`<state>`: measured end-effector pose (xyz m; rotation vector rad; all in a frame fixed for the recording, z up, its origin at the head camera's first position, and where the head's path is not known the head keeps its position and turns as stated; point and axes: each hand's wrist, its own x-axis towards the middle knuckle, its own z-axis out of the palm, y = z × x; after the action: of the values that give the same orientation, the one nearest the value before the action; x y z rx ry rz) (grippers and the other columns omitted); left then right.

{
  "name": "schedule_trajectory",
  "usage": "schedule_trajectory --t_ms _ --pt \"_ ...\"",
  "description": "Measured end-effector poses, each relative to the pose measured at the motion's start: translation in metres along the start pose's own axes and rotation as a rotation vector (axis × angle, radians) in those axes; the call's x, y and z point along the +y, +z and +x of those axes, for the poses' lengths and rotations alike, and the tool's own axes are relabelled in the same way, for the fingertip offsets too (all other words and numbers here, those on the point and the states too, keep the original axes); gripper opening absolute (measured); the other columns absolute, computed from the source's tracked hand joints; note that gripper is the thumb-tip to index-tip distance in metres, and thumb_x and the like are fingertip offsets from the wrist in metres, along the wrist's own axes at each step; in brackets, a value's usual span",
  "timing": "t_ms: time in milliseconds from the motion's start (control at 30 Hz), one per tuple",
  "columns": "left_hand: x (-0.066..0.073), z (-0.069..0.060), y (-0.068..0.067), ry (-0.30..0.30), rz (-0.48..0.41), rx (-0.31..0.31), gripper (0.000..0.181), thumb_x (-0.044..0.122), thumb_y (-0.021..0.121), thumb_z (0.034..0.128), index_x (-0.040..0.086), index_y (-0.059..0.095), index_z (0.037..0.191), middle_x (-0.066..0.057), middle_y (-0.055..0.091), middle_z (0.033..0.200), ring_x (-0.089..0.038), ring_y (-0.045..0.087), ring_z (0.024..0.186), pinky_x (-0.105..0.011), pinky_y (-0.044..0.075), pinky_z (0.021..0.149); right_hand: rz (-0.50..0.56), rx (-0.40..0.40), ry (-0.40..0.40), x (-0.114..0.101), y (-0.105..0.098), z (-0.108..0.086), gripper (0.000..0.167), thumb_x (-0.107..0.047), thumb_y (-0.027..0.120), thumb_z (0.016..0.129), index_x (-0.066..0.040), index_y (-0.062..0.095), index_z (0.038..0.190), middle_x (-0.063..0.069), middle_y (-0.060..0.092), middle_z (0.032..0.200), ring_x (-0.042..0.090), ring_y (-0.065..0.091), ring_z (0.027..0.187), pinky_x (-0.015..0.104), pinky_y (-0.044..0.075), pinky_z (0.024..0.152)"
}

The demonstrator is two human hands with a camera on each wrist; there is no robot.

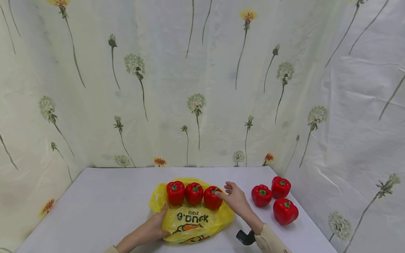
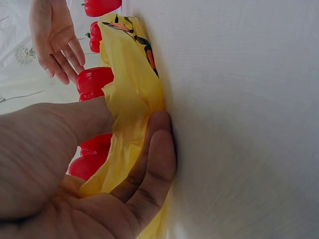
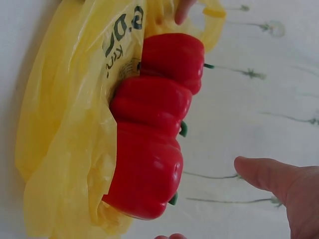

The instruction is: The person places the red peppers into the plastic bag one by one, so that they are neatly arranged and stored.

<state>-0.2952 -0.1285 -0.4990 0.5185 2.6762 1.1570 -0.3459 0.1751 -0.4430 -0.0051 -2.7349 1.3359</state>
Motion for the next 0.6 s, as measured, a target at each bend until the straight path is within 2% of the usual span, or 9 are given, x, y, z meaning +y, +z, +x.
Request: schedule_trajectory --t_ms 167,433,600 --pt "0.000 0.000 0.000 0.001 0.002 0.001 0.108 0.013 0.084 0.0698 -0.016 0.014 0.147 -0.039 0.032 0.145 -0.029 0.057 0.111 -0.044 0.051 0.092 -0.011 0.006 -0.010 0.003 -0.006 -0.004 0.074 -0.037 0.073 0.084 0.003 0.043 0.139 0.023 0.056 0.133 0.041 0.055 0.121 0.049 0.051 0.095" --pt "0.002 -0.001 -0.001 -0.003 0.006 0.011 0.106 0.012 0.083 0.0693 -0.016 0.015 0.147 -0.040 0.032 0.145 -0.032 0.056 0.114 -0.044 0.051 0.091 -0.072 0.023 0.030 0.006 -0.012 -0.004 0.076 -0.041 0.073 0.083 -0.001 0.042 0.140 0.022 0.056 0.135 0.040 0.054 0.122 0.048 0.052 0.094" --pt "0.002 -0.001 -0.001 0.001 0.005 0.011 0.107 0.012 0.083 0.0693 -0.016 0.015 0.146 -0.040 0.033 0.143 -0.030 0.057 0.109 -0.041 0.052 0.087 -0.082 0.022 0.036 0.007 -0.016 -0.007 0.080 -0.046 0.073 0.081 -0.001 0.042 0.141 0.022 0.056 0.135 0.040 0.054 0.122 0.048 0.052 0.094"
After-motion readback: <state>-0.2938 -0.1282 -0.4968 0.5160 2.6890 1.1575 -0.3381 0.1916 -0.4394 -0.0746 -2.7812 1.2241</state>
